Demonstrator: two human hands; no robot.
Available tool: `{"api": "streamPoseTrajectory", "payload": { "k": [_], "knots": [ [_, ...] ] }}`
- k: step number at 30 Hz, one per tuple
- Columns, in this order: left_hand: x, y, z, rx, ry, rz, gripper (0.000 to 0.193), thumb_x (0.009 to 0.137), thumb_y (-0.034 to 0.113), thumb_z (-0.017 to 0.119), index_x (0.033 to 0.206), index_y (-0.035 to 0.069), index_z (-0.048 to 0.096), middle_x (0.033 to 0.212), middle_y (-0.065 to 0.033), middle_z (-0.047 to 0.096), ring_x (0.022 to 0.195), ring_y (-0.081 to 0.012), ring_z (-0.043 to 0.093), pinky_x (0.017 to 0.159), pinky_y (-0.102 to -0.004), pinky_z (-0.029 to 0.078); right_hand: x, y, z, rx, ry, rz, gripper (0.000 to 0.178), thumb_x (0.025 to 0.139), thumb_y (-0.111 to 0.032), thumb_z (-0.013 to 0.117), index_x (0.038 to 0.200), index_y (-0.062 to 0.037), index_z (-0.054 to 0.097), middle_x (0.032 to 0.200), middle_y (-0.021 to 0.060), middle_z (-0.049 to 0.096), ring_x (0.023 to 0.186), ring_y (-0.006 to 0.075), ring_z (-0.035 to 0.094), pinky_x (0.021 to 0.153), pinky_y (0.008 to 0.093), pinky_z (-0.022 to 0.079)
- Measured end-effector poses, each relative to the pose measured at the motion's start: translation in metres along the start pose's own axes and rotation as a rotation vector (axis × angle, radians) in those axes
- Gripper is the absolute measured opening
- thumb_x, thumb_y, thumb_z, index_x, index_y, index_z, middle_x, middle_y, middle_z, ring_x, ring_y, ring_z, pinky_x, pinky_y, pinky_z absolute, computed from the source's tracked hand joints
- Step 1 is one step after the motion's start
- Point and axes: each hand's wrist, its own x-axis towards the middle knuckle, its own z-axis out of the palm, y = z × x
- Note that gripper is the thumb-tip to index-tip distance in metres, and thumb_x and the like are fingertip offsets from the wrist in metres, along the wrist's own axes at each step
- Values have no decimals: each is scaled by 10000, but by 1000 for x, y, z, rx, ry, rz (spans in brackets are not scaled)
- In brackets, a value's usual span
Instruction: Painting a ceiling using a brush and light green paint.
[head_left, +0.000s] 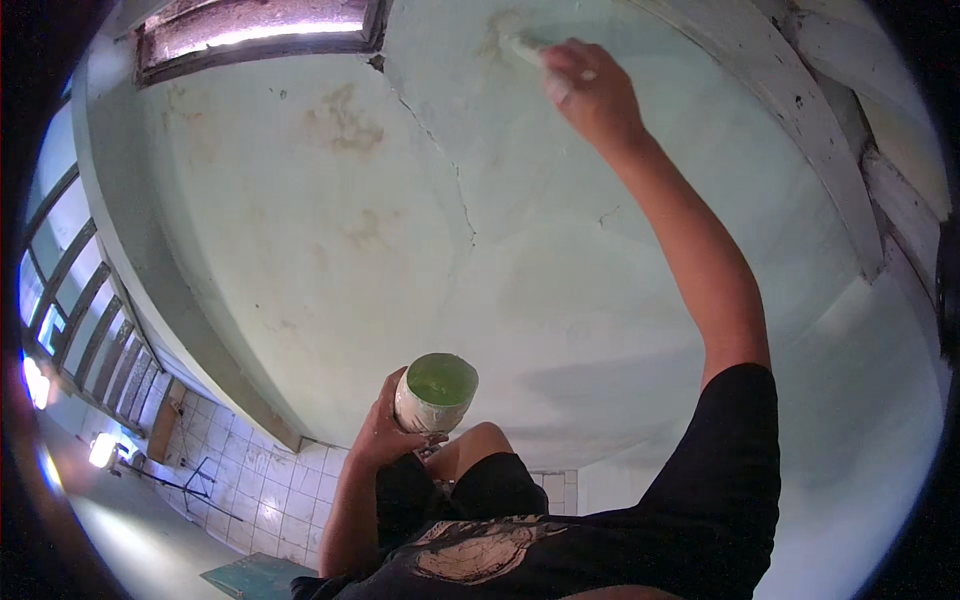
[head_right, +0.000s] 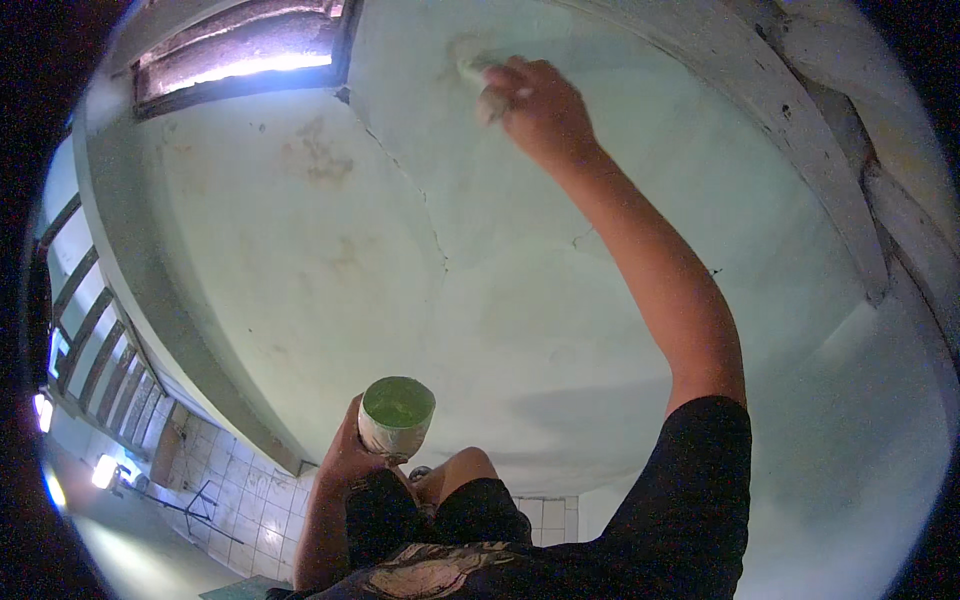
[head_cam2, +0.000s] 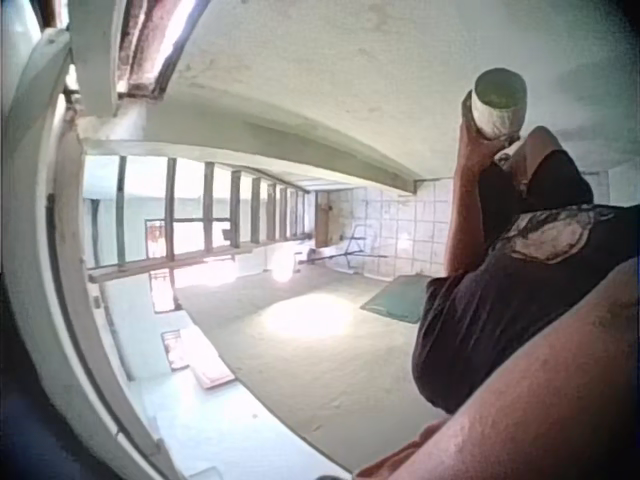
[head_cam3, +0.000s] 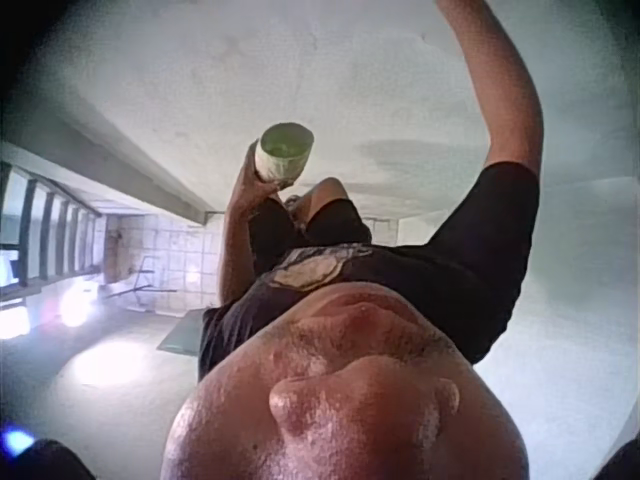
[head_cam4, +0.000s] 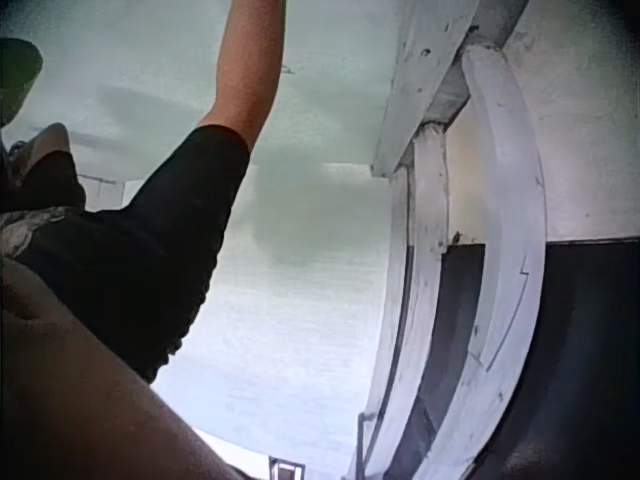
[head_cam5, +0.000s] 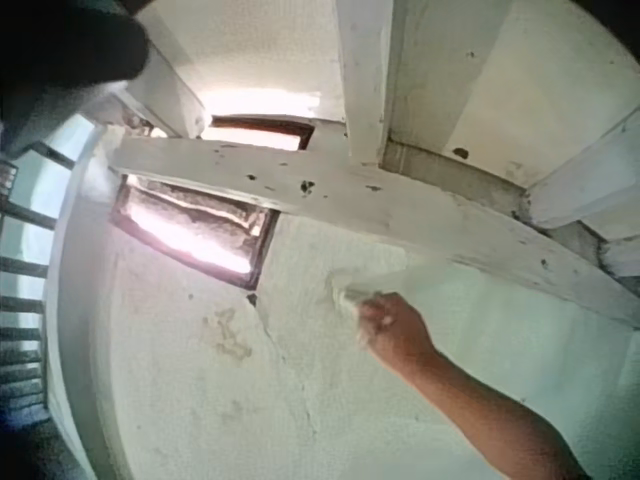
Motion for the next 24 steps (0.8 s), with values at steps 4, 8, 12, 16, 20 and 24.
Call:
{"api": "streamPoseTrajectory", "payload": {
  "k": [4, 8, 12, 16, 20, 24],
  "knots": [
    [-2, -1, -1, 65, 20, 7, 971, 530, 147, 879, 1334, 39, 346, 1190, -127, 551, 1118, -214, 527, 948, -366, 427, -73, -44, 53, 108, -316, -141, 231, 753, -90, 578, 979, -103, 624, 1034, 63, 604, 949, 250, 599, 682, 330, 551],
    [-3, 2, 1, 56, 9, 12, 967, 532, 162, 880, 1333, 39, 351, 1193, -129, 551, 1120, -212, 526, 951, -369, 426, -110, -82, 59, 301, -439, -112, 93, 802, -130, 561, 873, -88, 604, 884, 94, 589, 825, 301, 610, 642, 396, 542],
    [-2, -2, 4, 47, 10, 35, 969, 528, 169, 881, 1331, 38, 355, 1200, -127, 548, 1122, -218, 526, 953, -369, 426, -58, -27, 58, 288, -369, 273, 271, 821, -305, 612, 878, -40, 611, 819, 170, 643, 739, 375, 605, 650, 445, 491],
    [-5, 0, 0, -4, 11, 8, 971, 526, 161, 876, 1334, 38, 351, 1195, -125, 548, 1121, -219, 526, 953, -368, 427, 4, -6, 23, 87, 100, 24, 140, 799, -167, 626, 915, -91, 650, 942, 110, 638, 822, 312, 606, 661, 409, 515],
    [-1, 0, -1, 49, 19, 71, 983, 519, 155, 875, 1338, 41, 344, 1193, -128, 547, 1118, -221, 528, 952, -368, 429, -37, -16, 26, -93, -28, -114, 213, 750, -121, 603, 962, -127, 619, 1018, 69, 618, 950, 246, 586, 672, 381, 540],
    [-12, 7, -12, 88, 38, 17, 995, 521, 192, 895, 1334, 36, 342, 1196, -131, 545, 1120, -230, 530, 948, -377, 435, -97, -71, 28, 255, -667, -93, 157, 841, -165, 526, 947, -100, 622, 1014, 97, 633, 874, 297, 614, 693, 406, 527]
  ]
}}
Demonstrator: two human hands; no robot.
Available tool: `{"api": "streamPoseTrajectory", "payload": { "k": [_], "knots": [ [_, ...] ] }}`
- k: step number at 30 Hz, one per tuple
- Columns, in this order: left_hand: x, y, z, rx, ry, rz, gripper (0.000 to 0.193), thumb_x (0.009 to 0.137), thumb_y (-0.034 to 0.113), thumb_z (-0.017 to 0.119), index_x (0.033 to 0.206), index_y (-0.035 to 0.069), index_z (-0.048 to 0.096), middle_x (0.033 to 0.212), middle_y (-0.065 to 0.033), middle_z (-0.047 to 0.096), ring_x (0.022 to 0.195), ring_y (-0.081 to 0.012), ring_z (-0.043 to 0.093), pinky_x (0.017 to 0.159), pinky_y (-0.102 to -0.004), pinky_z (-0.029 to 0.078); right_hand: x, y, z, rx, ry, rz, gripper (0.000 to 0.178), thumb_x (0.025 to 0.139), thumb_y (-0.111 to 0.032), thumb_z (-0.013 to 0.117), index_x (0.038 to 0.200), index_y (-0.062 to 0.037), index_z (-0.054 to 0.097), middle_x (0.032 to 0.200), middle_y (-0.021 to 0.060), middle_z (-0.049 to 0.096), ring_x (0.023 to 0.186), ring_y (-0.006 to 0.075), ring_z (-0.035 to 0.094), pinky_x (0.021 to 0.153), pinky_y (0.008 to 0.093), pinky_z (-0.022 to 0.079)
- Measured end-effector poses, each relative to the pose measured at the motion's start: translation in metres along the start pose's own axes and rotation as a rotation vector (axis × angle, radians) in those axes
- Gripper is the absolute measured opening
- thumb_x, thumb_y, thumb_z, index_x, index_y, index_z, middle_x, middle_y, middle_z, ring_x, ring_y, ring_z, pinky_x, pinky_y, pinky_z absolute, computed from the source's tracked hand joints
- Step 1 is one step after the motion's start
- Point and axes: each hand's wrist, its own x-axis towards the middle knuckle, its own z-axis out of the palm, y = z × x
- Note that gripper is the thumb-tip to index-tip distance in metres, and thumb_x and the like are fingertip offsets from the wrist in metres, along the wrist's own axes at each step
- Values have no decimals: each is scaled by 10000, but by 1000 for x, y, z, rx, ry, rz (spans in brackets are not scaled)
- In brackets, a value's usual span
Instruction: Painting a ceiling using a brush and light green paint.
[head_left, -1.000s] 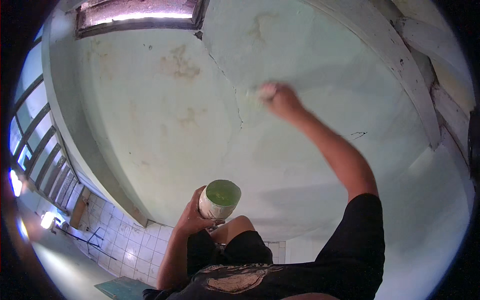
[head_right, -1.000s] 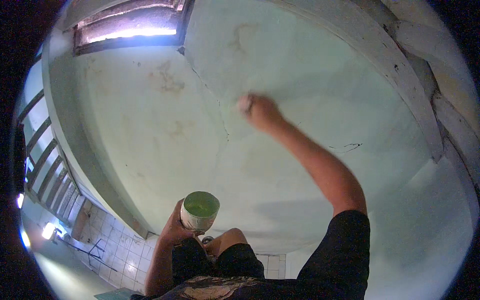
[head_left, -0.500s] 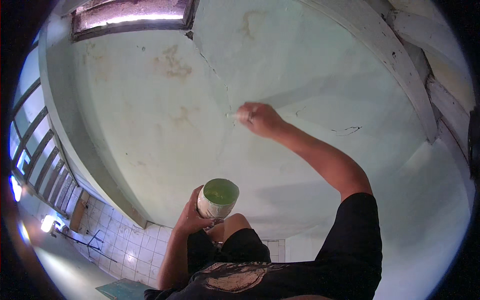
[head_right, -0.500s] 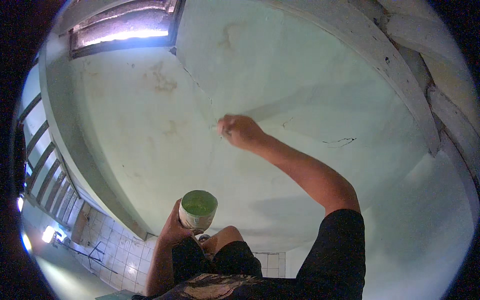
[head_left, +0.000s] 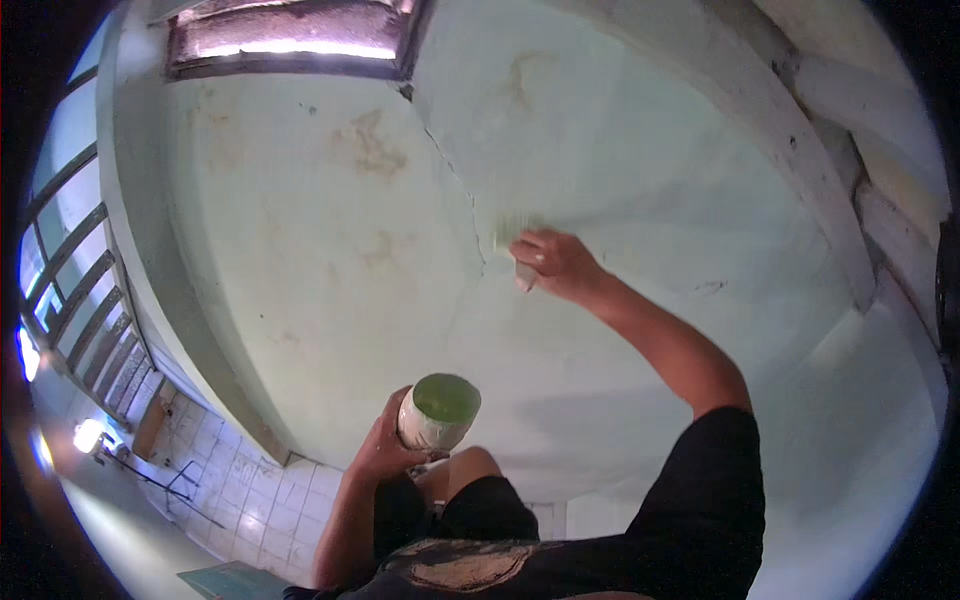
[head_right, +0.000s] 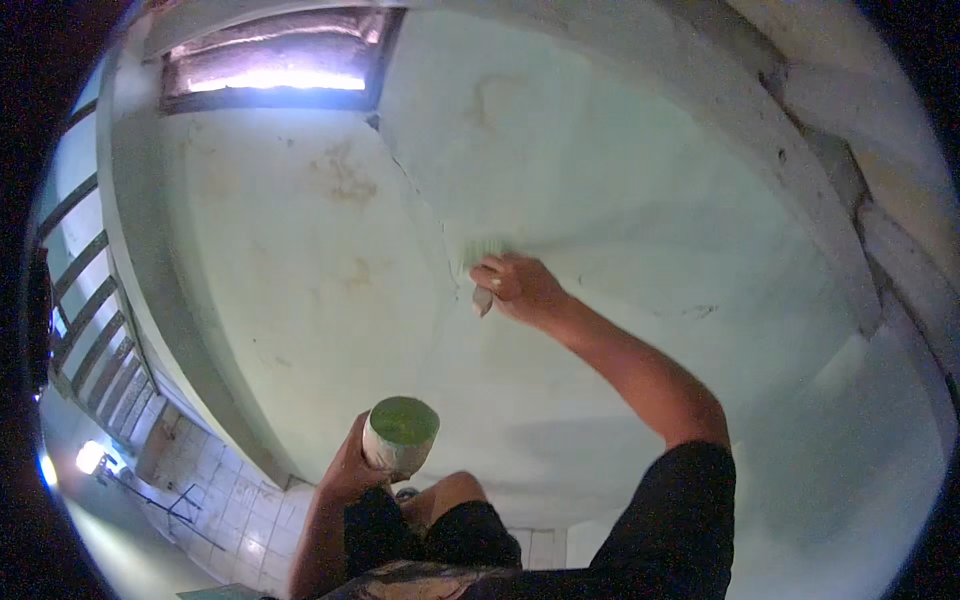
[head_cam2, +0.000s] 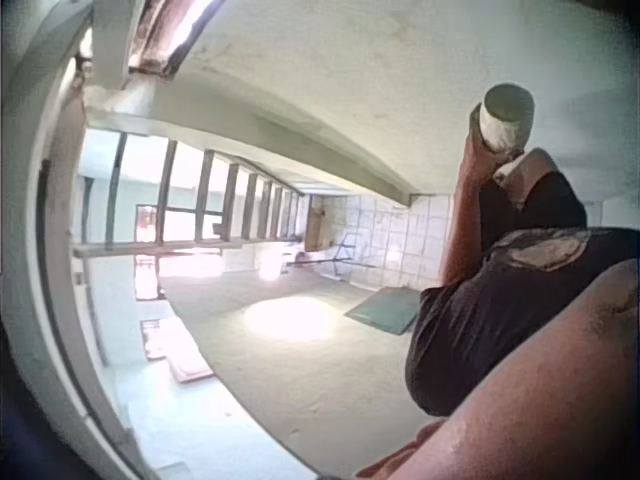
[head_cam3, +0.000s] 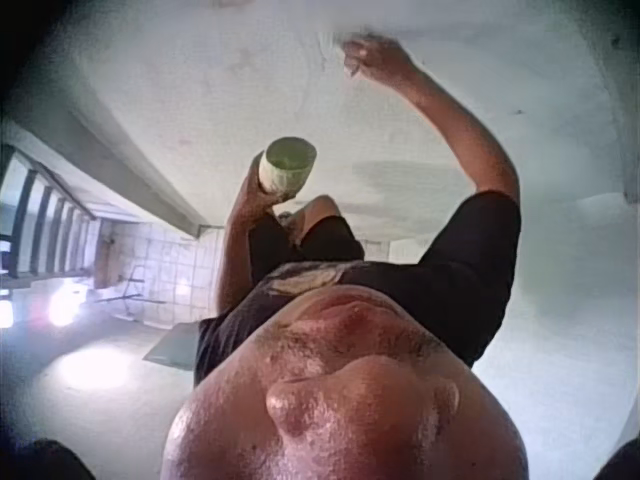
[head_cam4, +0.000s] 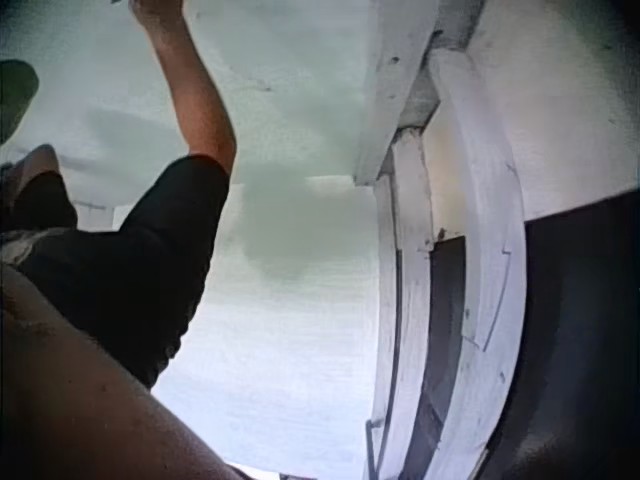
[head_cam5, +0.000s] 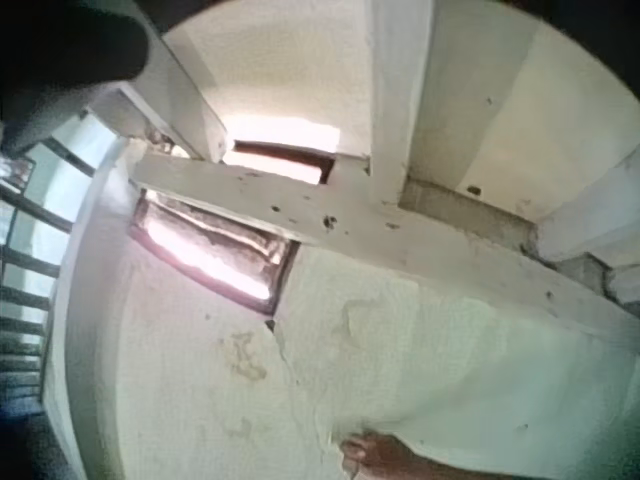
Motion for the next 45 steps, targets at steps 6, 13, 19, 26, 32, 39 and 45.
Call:
{"api": "streamPoseTrajectory", "payload": {
  "k": [6, 13, 19, 26, 32, 39, 45],
  "knots": [
    [6, -1, -3, -19, -20, 36, 987, 531, 216, 903, 1327, 40, 346, 1195, -136, 546, 1124, -232, 528, 947, -382, 440, 36, 97, -108, 47, 309, 420, 386, 783, -399, 683, 924, -43, 637, 866, 150, 669, 803, 316, 641, 723, 391, 504],
    [10, -5, -2, -41, -34, -5, 993, 529, 188, 900, 1333, 33, 338, 1192, -137, 548, 1114, -230, 538, 948, -379, 443, 59, 107, -175, -721, 860, 36, 380, 652, -100, 695, 1023, -72, 620, 1027, 143, 618, 935, 324, 602, 797, 407, 516],
    [9, -17, -13, 10, -43, 32, 969, 547, 160, 888, 1333, 30, 337, 1186, -137, 548, 1106, -227, 540, 939, -383, 451, 15, 80, -63, -514, 656, 33, 389, 673, -68, 646, 1059, -96, 597, 1025, 112, 586, 953, 327, 579, 753, 399, 529],
    [10, -14, -19, -65, -35, -29, 982, 533, 143, 893, 1331, 28, 332, 1195, -146, 532, 1108, -234, 534, 931, -384, 455, 9, 52, -88, -389, 816, 3, 413, 583, 14, 639, 991, -31, 588, 919, 155, 554, 842, 357, 558, 732, 426, 501],
    [13, -12, -10, -171, -38, -37, 1001, 519, 113, 893, 1335, 19, 322, 1204, -136, 525, 1118, -228, 523, 946, -372, 442, 39, 96, -115, -595, 939, 57, 524, 578, -89, 692, 1080, -54, 547, 995, 115, 527, 919, 332, 534, 730, 401, 517],
    [21, -31, -17, -74, 1, -47, 986, 515, 130, 899, 1322, 8, 346, 1208, -135, 527, 1129, -223, 515, 950, -376, 438, 53, 117, -101, -629, 972, 125, 417, 596, -35, 651, 1002, -59, 559, 939, 121, 536, 892, 341, 541, 772, 407, 502],
    [19, -26, -14, -33, 25, -69, 978, 527, 131, 890, 1329, 27, 340, 1216, -133, 527, 1138, -225, 512, 957, -379, 429, 15, 84, -67, -373, 893, 66, 445, 566, -70, 668, 1001, -80, 573, 962, 143, 558, 911, 355, 567, 696, 438, 532]
  ]
}}
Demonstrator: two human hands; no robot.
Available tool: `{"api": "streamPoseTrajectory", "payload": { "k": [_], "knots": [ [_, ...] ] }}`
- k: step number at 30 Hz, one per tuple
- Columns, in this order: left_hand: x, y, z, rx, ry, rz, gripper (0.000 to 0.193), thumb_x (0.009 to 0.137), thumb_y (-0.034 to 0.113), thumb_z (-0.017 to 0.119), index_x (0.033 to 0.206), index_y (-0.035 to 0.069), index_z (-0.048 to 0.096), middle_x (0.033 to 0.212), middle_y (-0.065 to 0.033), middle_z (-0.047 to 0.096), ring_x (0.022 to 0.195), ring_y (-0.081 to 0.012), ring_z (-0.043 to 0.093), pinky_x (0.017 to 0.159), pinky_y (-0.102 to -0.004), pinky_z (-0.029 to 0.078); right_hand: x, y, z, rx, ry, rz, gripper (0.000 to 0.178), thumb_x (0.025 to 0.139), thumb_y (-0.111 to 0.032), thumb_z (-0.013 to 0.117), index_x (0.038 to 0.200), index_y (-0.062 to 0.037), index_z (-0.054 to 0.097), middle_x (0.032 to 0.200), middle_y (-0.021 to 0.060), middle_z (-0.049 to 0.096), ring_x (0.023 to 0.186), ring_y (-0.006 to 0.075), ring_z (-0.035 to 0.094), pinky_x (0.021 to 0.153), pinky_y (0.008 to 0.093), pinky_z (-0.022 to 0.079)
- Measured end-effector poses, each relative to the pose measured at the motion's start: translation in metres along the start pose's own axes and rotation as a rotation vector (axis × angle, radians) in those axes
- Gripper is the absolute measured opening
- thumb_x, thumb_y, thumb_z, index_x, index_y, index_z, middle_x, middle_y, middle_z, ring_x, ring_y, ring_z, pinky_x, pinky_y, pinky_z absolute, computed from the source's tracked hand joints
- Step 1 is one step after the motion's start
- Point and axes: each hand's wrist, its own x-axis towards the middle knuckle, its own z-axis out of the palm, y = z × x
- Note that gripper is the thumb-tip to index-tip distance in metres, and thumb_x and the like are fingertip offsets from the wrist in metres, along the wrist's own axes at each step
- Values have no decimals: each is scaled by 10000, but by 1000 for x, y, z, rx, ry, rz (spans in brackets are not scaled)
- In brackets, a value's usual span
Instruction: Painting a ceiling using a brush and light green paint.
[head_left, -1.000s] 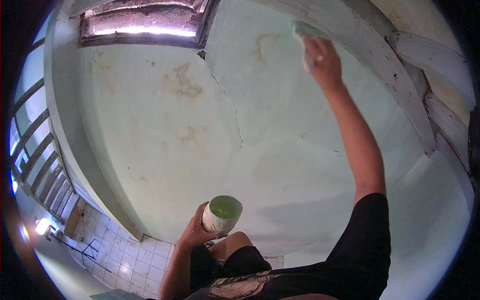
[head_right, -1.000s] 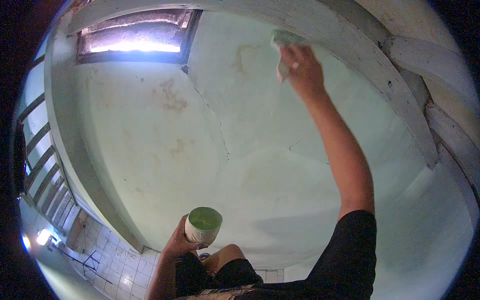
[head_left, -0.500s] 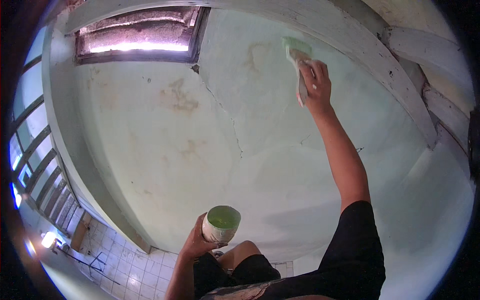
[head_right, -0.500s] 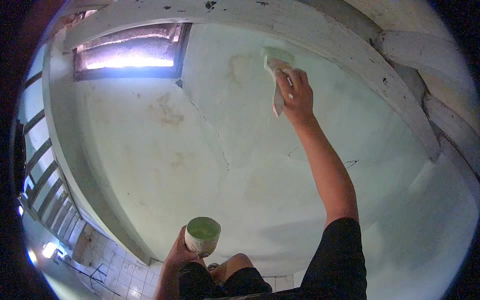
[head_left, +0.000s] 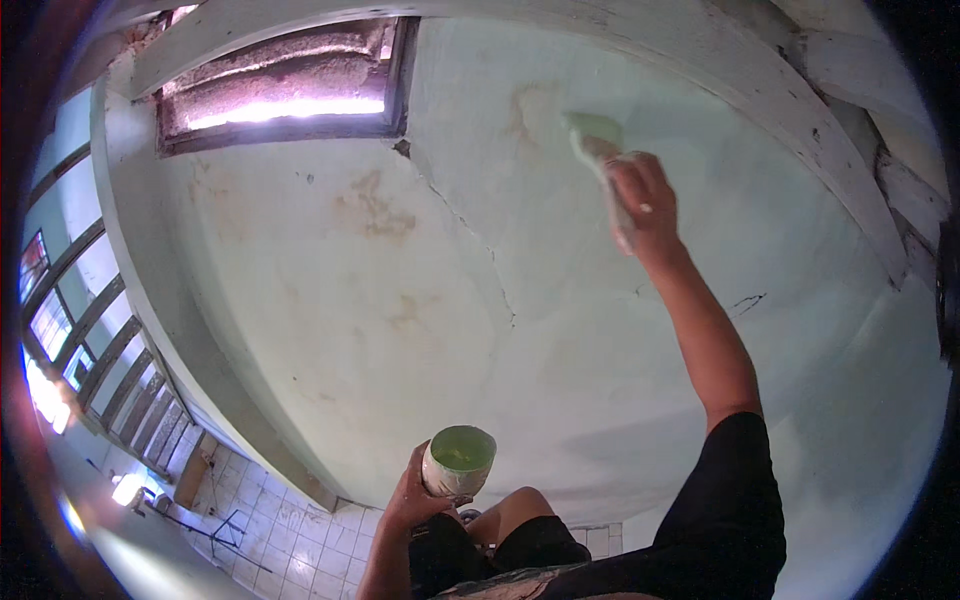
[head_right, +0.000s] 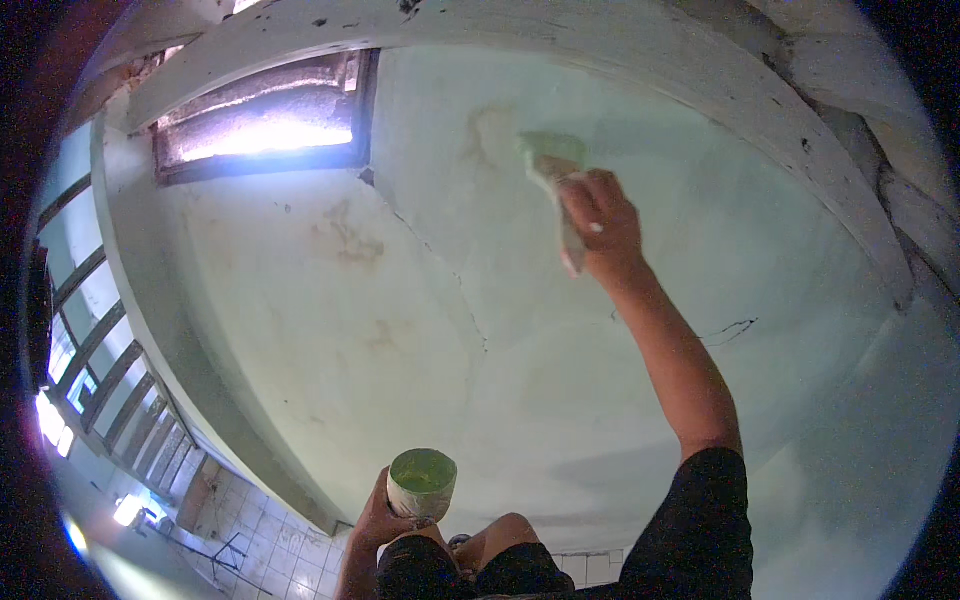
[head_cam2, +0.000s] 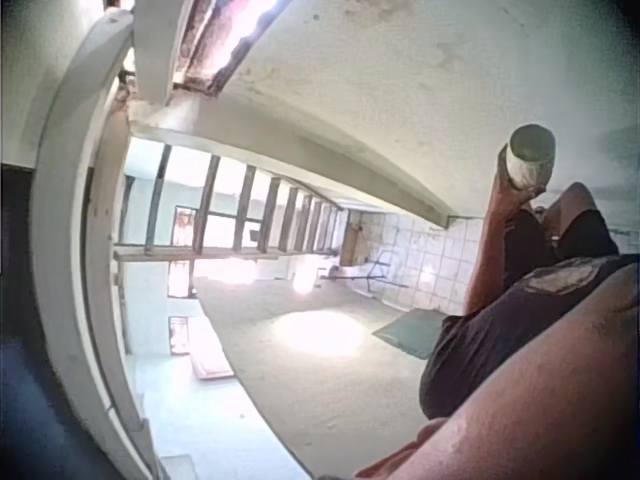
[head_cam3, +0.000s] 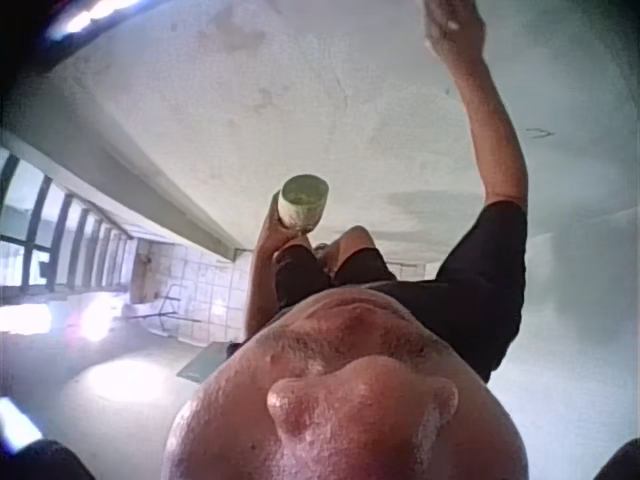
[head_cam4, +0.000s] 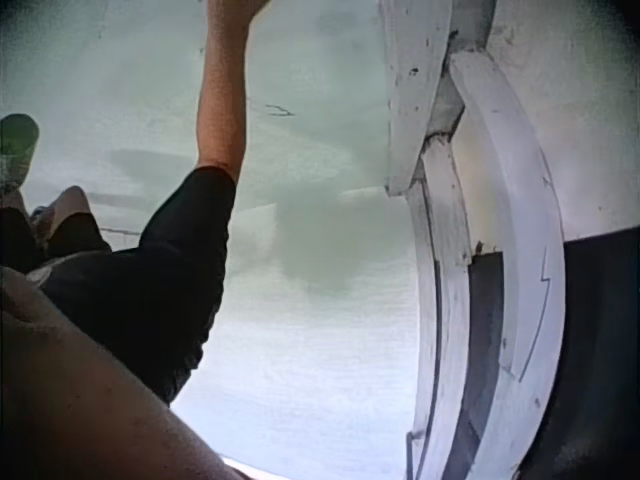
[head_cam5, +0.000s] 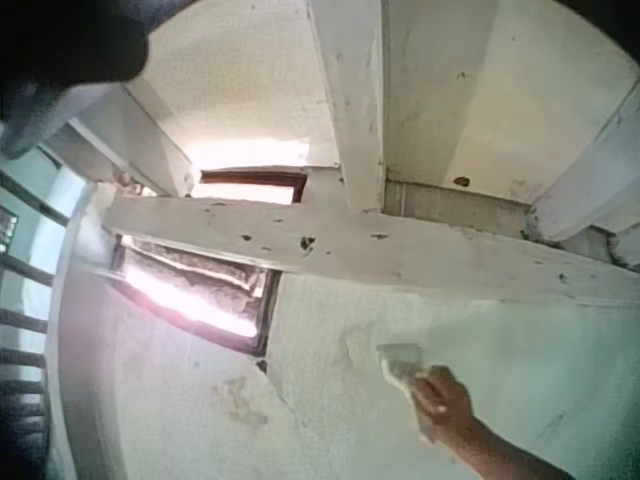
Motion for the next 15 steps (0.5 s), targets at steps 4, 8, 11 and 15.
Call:
{"api": "streamPoseTrajectory", "payload": {
  "k": [4, 8, 11, 15],
  "knots": [
    [10, -16, 5, 2, -89, 10, 973, 539, 133, 877, 1338, 34, 331, 1224, -128, 519, 1150, -219, 501, 968, -374, 418, 29, 42, -14, -280, 127, -107, 506, 588, -86, 710, 1074, -85, 570, 1024, 120, 564, 931, 329, 565, 725, 410, 534],
    [10, -19, 7, -92, -103, 13, 999, 531, 183, 881, 1348, 35, 326, 1250, -115, 499, 1177, -204, 471, 983, -371, 398, 26, 37, 4, -115, 9, -49, 429, 626, -52, 658, 1047, -40, 576, 1026, 135, 559, 932, 359, 554, 763, 412, 502],
    [11, -17, 10, -98, -103, -5, 1016, 517, 183, 881, 1352, 31, 322, 1259, -110, 494, 1179, -205, 470, 992, -369, 390, -31, 18, 12, -159, -86, -134, 439, 594, -79, 671, 1023, -42, 585, 994, 117, 566, 932, 344, 561, 755, 390, 515],
    [8, -16, 6, -151, -117, 32, 1029, 514, 133, 860, 1366, 21, 294, 1266, -114, 492, 1193, -217, 469, 1002, -374, 382, -129, -49, -1, 85, -380, -1, 381, 608, -63, 692, 983, -84, 622, 969, 113, 583, 939, 327, 576, 766, 406, 520]
  ]
}}
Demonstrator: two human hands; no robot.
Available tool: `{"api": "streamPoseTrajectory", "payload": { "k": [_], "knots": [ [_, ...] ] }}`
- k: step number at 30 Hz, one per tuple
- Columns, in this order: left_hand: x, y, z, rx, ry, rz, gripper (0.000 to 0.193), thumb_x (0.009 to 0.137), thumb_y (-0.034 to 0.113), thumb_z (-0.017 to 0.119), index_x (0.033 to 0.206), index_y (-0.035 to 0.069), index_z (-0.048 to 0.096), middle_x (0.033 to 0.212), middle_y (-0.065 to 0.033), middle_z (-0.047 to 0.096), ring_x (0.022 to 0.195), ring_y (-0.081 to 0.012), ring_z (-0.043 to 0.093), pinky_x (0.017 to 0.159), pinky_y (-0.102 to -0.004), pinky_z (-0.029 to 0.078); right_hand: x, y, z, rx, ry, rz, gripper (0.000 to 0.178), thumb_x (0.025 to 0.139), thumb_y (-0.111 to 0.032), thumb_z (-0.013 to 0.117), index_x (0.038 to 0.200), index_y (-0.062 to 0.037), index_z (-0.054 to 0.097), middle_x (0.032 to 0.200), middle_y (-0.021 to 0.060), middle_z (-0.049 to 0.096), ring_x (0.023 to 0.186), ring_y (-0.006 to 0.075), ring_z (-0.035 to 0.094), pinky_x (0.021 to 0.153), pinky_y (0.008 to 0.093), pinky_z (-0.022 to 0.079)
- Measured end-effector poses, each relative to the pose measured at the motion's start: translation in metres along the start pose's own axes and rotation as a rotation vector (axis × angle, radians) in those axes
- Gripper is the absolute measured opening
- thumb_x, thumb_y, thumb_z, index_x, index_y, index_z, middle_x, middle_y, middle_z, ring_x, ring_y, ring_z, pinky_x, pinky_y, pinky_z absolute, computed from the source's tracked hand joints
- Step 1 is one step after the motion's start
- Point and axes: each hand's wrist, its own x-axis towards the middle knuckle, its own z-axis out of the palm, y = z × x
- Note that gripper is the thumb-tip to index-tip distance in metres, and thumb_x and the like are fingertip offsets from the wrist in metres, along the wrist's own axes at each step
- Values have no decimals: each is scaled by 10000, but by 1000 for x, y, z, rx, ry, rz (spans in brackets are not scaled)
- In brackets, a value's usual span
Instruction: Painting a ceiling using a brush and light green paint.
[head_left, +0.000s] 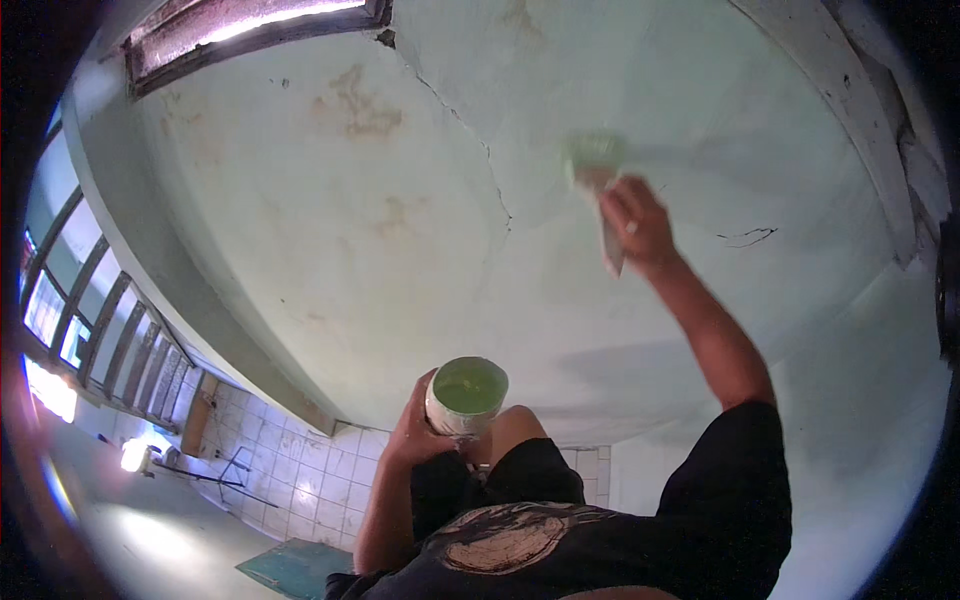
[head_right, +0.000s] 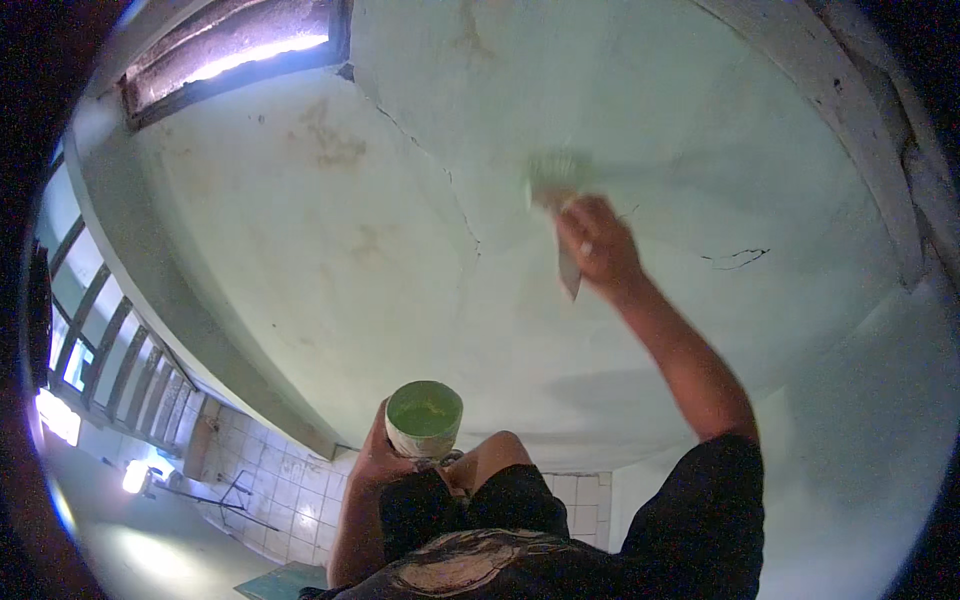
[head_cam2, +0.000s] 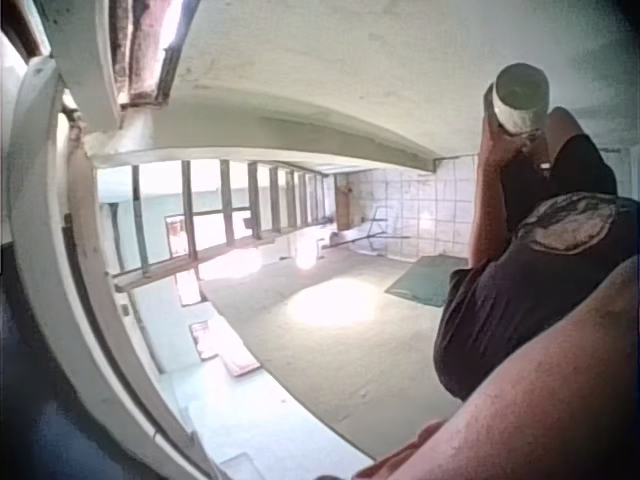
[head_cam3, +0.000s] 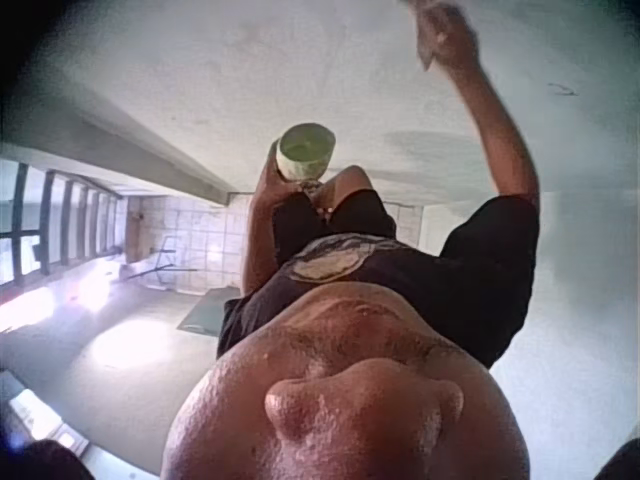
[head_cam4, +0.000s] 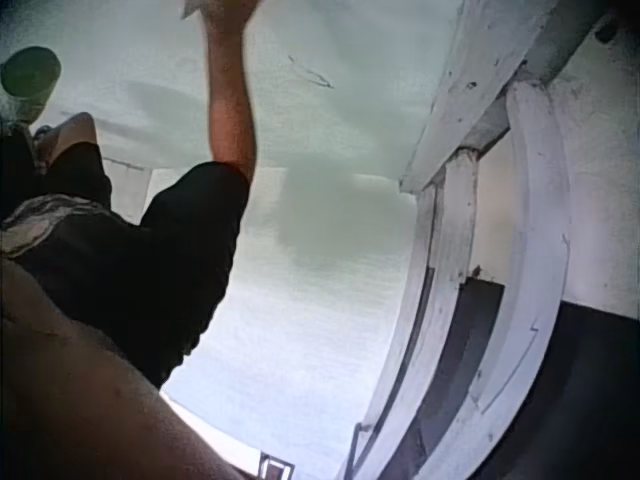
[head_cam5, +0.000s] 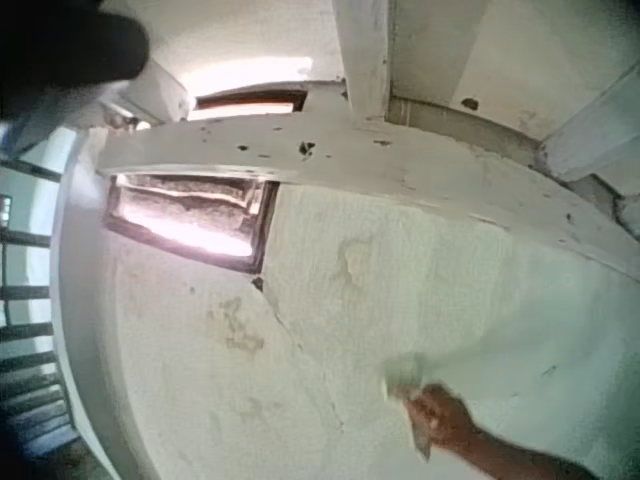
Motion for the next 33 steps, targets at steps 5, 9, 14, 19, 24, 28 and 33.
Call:
{"api": "streamPoseTrajectory", "payload": {
  "k": [5, 9, 14, 19, 24, 28, 33],
  "knots": [
    [-6, 5, 2, -67, -31, -61, 1034, 521, 137, 860, 1370, 16, 283, 1274, -119, 484, 1198, -221, 465, 1007, -384, 377, -15, -11, 6, 277, -132, -41, 250, 729, -54, 689, 969, -93, 632, 1006, 83, 616, 936, 308, 599, 803, 413, 509],
    [-3, 5, 2, 12, -47, -26, 1061, 513, 179, 887, 1371, 23, 281, 1280, -117, 477, 1190, -220, 469, 998, -380, 388, 99, 73, -19, 252, -136, 194, 295, 784, -181, 685, 1058, -84, 635, 1030, 133, 638, 974, 307, 601, 853, 365, 479],
    [5, 11, 10, 19, 30, -28, 1050, 518, 196, 893, 1366, 51, 291, 1273, -120, 477, 1187, -227, 473, 983, -393, 406, 189, 86, -66, -133, 171, 204, 208, 819, -97, 601, 992, 17, 588, 932, 140, 632, 831, 297, 605, 754, 381, 483],
    [1, 11, 7, -105, -12, 58, 1068, 492, 259, 914, 1343, 36, 308, 1292, -138, 479, 1214, -258, 465, 1005, -433, 391, 167, 62, -60, -196, 269, 82, 250, 847, -179, 543, 1090, -150, 596, 1146, 57, 554, 944, 289, 575, 729, 406, 522],
    [-16, 10, 11, 48, -11, 5, 1026, 534, 145, 898, 1353, 21, 292, 1262, -132, 489, 1181, -224, 478, 969, -397, 422, 153, 36, -50, -276, 364, -90, 306, 709, -68, 646, 999, -114, 557, 969, 65, 544, 851, 249, 579, 640, 328, 527],
    [-12, 7, 8, 78, -40, 72, 1033, 523, 133, 903, 1351, 20, 296, 1250, -131, 496, 1168, -223, 487, 960, -391, 433, 168, 41, -59, -317, 401, -46, 249, 689, -57, 638, 911, -103, 533, 962, 58, 521, 882, 243, 562, 669, 330, 526],
    [-10, 12, 15, 6, -14, 12, 1035, 515, 131, 905, 1348, 19, 301, 1247, -127, 499, 1158, -222, 494, 960, -388, 436, 189, 50, -67, -378, 400, -69, 214, 719, -115, 619, 912, -115, 528, 947, 58, 490, 917, 227, 550, 754, 331, 524]
  ]
}}
